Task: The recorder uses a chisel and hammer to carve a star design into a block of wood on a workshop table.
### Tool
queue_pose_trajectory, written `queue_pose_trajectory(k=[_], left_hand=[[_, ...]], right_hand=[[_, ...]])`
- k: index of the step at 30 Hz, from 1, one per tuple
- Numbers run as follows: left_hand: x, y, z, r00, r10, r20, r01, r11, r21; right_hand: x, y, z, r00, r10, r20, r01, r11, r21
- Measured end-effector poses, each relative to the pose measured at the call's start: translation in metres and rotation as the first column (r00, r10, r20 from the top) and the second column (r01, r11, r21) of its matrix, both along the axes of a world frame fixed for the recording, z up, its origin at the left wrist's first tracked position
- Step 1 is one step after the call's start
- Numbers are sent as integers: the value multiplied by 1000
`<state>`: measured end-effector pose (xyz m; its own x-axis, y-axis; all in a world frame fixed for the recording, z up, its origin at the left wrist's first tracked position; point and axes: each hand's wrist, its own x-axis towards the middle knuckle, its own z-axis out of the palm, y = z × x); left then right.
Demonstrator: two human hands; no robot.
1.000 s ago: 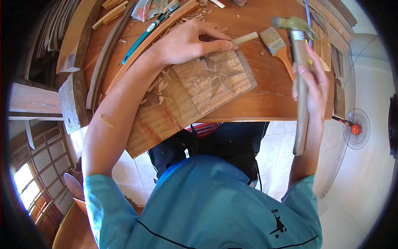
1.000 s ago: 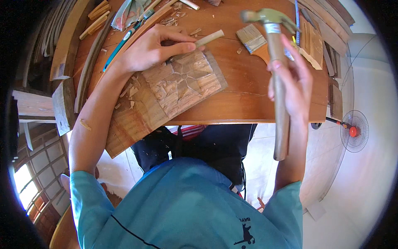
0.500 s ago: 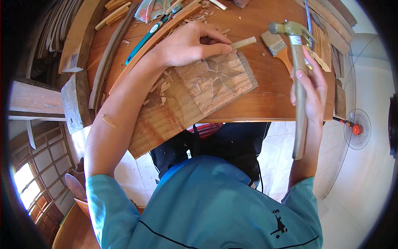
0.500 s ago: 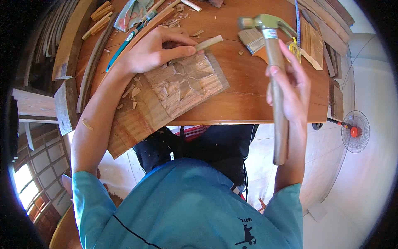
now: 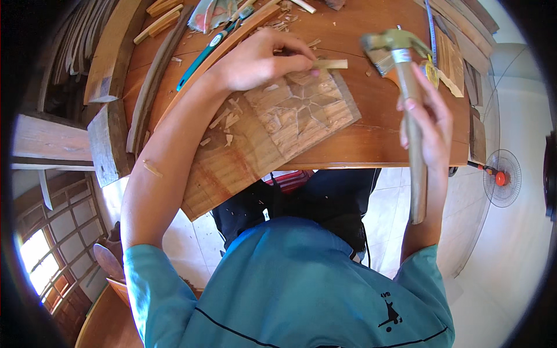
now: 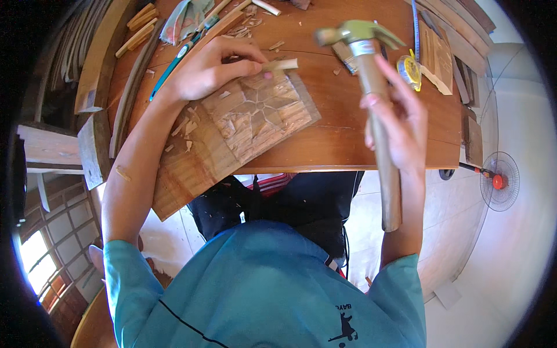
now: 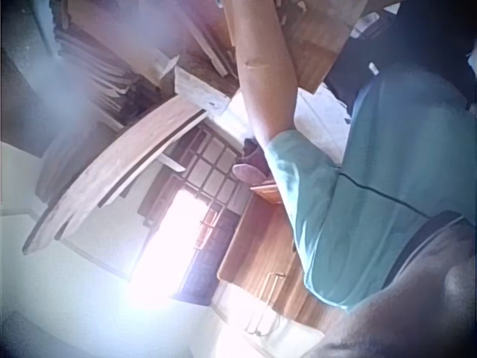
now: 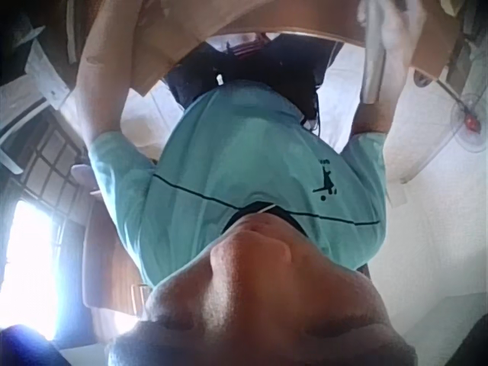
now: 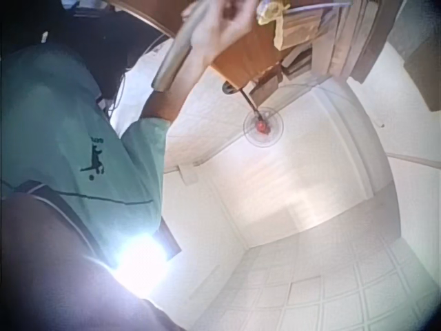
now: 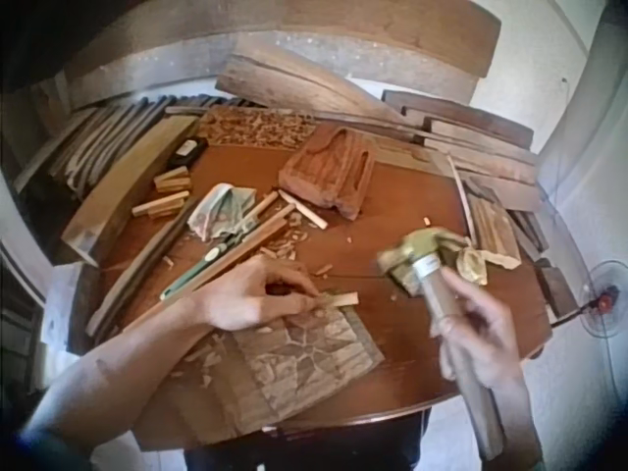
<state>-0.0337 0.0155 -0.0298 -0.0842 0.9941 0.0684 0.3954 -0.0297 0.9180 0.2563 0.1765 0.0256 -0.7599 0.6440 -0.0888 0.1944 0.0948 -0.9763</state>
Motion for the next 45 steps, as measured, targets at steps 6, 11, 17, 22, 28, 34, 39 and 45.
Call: queue_pose_trajectory(k=[6,11,17,22,28,34,39,45], left_hand=[[5,-6,16,989,28,147,-31,999,16],[-4,-6,17,992,25,125,-32,998,54],[3,-7,19,983,34,180,-41,998,37],[3,-7,17,991,109,83,-110,994,11],[-3,-9,18,994,105,14,-106,993,49],[-1,-7,16,988,131,87,-133,991,10],[-1,-8,17,982,49,181,-65,995,80],[2,-6,17,979,51,197,-65,996,67]], right_hand=[[7,16,3,993,-116,-38,119,990,81],[13,9,-2,992,-123,-10,124,991,43],[14,6,-5,994,-113,5,113,993,19],[13,2,2,997,-82,1,82,996,20],[5,-4,12,999,-30,-15,31,999,40],[2,-5,14,999,7,-36,-6,999,34],[0,-3,18,999,32,-20,-31,999,45],[-3,-1,24,999,42,-16,-42,998,41]])
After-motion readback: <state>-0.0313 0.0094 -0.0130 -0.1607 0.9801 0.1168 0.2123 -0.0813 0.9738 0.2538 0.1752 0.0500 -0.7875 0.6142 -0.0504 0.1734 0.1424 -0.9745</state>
